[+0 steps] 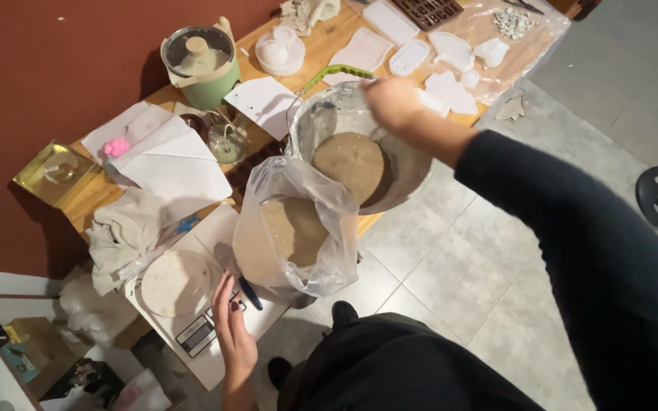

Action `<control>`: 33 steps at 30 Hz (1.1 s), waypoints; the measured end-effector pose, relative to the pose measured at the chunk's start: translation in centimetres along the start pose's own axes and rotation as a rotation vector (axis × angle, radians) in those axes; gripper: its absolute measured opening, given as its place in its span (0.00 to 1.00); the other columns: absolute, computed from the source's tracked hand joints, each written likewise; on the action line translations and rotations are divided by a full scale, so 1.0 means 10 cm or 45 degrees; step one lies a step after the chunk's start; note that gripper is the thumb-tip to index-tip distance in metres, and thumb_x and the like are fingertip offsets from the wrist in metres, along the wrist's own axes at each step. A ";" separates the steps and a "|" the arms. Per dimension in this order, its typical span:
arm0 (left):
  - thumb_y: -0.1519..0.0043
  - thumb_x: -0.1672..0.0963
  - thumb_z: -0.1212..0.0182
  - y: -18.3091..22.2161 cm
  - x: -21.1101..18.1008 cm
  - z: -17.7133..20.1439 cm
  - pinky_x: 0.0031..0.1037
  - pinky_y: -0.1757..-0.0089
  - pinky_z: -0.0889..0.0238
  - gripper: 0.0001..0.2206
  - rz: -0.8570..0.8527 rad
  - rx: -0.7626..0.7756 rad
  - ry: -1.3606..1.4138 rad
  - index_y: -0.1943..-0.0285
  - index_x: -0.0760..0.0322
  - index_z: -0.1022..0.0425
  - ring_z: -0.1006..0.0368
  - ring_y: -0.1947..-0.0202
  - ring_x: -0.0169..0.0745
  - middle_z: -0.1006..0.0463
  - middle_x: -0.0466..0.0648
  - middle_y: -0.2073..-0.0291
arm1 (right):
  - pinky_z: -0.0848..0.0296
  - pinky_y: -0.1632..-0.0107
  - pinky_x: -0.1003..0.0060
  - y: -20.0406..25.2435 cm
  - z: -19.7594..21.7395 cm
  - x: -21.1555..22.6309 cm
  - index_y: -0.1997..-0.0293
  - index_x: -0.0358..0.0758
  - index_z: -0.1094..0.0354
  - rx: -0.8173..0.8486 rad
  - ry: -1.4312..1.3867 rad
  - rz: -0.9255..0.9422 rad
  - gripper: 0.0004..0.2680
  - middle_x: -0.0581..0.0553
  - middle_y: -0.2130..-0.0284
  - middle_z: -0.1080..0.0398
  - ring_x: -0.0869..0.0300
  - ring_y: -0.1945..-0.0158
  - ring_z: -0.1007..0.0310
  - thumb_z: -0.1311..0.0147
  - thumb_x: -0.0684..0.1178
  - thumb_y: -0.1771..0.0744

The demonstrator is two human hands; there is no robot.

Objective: Measuring and mixing different powders in a bucket for production.

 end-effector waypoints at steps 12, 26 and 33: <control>0.31 0.62 0.58 0.00 -0.02 0.05 0.35 0.37 0.44 0.20 -0.048 0.052 -0.082 0.30 0.71 0.36 0.38 0.31 0.52 0.35 0.57 0.30 | 0.26 0.68 0.67 0.58 1.43 0.60 0.51 0.38 0.22 0.064 -1.380 -0.421 0.10 0.42 0.72 0.23 0.64 0.74 0.26 0.45 0.39 0.35; 0.30 0.62 0.58 0.13 0.12 0.21 0.32 0.41 0.38 0.19 0.064 0.024 -0.040 0.30 0.70 0.35 0.37 0.34 0.48 0.36 0.56 0.31 | 0.23 0.64 0.50 0.48 -0.64 3.38 0.71 0.40 0.22 0.422 -0.607 0.236 0.07 0.35 0.70 0.23 0.43 0.66 0.21 0.46 0.47 0.36; 0.30 0.62 0.58 0.15 0.05 0.25 0.32 0.39 0.40 0.18 0.014 0.018 -0.016 0.30 0.70 0.35 0.37 0.33 0.49 0.36 0.57 0.31 | 0.23 0.61 0.49 0.57 -0.14 2.53 0.72 0.36 0.24 0.373 -0.837 -0.088 0.04 0.31 0.72 0.25 0.40 0.67 0.22 0.44 0.44 0.39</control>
Point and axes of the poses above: each hand's wrist, its own y-axis away from the middle knuckle, its own z-axis out of the back of the hand, x = y × z, the point moved 9 cm from there along -y, towards the middle knuckle
